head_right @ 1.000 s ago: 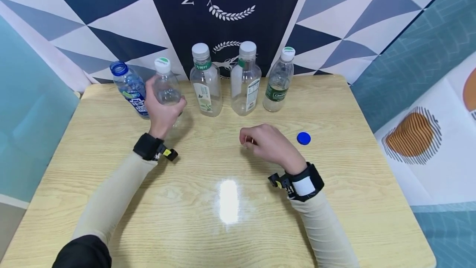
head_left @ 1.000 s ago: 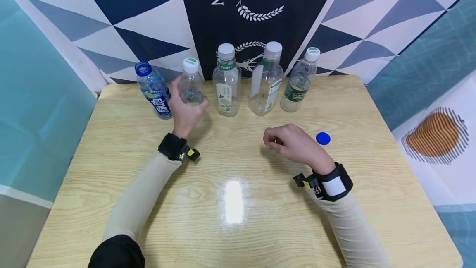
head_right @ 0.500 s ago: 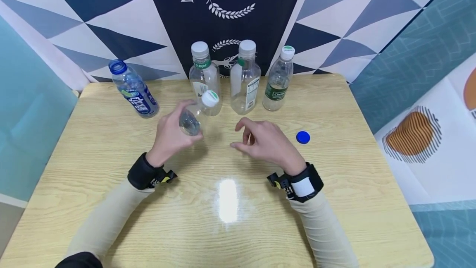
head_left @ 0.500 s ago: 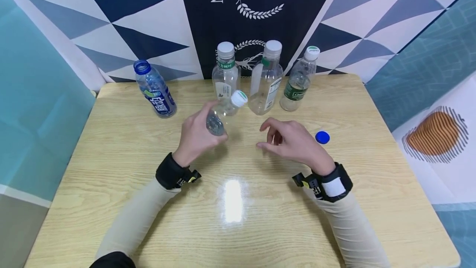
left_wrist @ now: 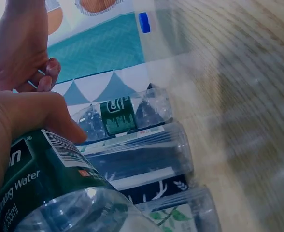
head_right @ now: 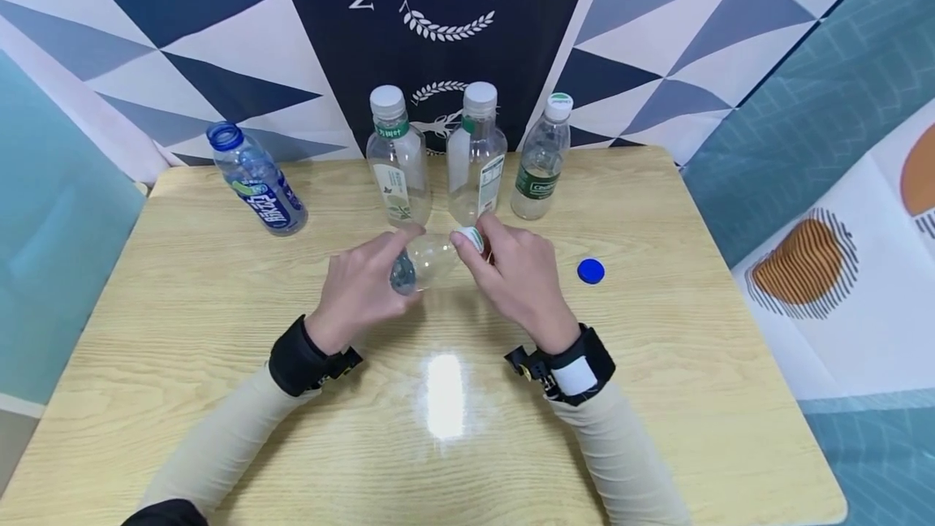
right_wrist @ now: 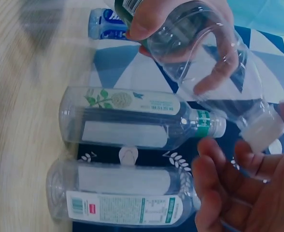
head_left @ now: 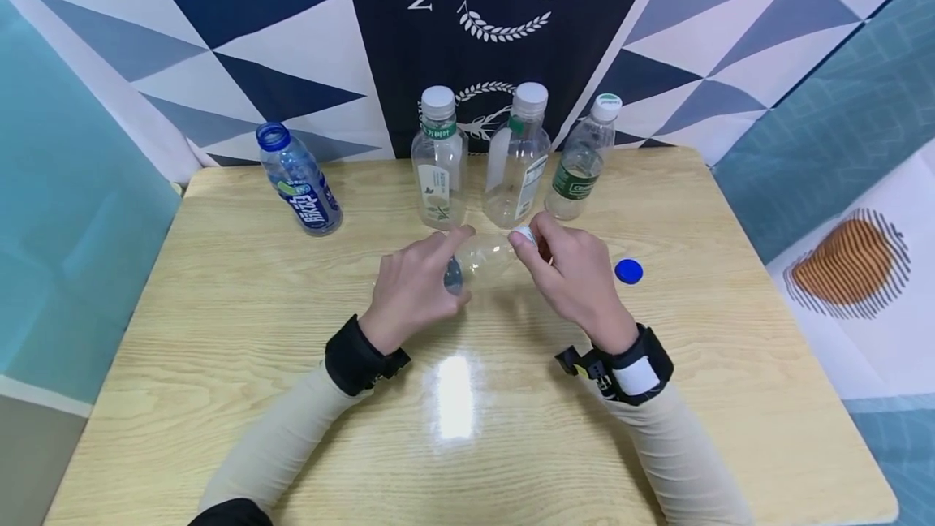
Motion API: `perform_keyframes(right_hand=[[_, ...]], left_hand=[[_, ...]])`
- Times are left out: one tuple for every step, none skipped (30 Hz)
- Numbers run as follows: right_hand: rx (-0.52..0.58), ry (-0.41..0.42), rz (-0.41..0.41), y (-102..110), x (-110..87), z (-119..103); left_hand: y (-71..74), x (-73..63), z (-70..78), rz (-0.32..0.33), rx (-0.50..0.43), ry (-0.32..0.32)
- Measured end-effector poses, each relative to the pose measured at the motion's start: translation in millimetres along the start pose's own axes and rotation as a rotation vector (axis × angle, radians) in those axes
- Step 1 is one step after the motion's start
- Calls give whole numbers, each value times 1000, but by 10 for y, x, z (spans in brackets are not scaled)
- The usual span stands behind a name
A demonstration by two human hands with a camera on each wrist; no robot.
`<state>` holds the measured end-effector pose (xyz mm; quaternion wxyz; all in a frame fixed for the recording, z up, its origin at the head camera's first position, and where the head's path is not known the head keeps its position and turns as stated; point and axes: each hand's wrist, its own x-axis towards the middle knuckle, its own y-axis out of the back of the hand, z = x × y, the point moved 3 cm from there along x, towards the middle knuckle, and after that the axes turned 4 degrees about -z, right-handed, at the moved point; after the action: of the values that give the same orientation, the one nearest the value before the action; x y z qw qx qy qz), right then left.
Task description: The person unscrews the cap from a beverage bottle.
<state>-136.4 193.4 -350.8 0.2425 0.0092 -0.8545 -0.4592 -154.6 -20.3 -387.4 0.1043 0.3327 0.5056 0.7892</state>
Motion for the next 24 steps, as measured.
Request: perform_keyframes(right_hand=[[-8,-8,9,-9,4,-5],[-11,-21,12,-22,6,-7],[-11,-37,9,-34,8,-10],[-11,-58,1,-48,11,-12],[-12,-84,-12,-62,13,-14],[-15,-114,-28,-75,16,-16],[-22,-147,-45,-86,18,-16],[-28,-186,-61,-91,19,-12],[-35,-224,-77,-93,21,-9],[-46,-267,-96,-96,21,-7],[-55,-312,-115,-99,19,-2],[-63,-353,-131,-100,18,4],[-71,-394,-147,-102,13,13],[-78,-427,-160,-102,8,21],[-88,-453,-171,-103,5,30],[-95,-474,-179,-101,0,40],[-102,-486,-182,-101,-3,48],[-107,-489,-181,-99,-4,53],[-110,-486,-181,-99,-4,56],[-112,-477,-177,-99,-2,58],[-110,-464,-172,-101,0,60],[-106,-449,-161,-102,2,60],[-104,-429,-147,-104,4,57],[-101,-411,-131,-106,6,53]], left_hand=[[2,-5,12,4,34,-12],[3,-10,24,8,67,-25],[6,-14,35,11,95,-36],[5,-18,41,15,118,-46],[4,-22,46,17,135,-52],[3,-26,49,19,146,-57],[6,-29,52,21,158,-61],[4,-27,58,25,173,-67],[2,-25,64,30,188,-75],[-3,-29,69,37,207,-81],[-3,-33,77,45,227,-89],[-2,-35,88,57,250,-98],[-6,-37,101,70,275,-107],[-13,-38,113,82,303,-116],[-18,-39,126,94,326,-124],[-22,-39,137,105,346,-130],[-26,-38,149,114,360,-136],[-31,-37,158,121,374,-139],[-37,-39,162,123,378,-139],[-41,-40,165,125,378,-136],[-44,-42,165,123,371,-130],[-43,-42,166,120,358,-123],[-40,-44,164,117,341,-115],[-38,-45,161,113,322,-106]])
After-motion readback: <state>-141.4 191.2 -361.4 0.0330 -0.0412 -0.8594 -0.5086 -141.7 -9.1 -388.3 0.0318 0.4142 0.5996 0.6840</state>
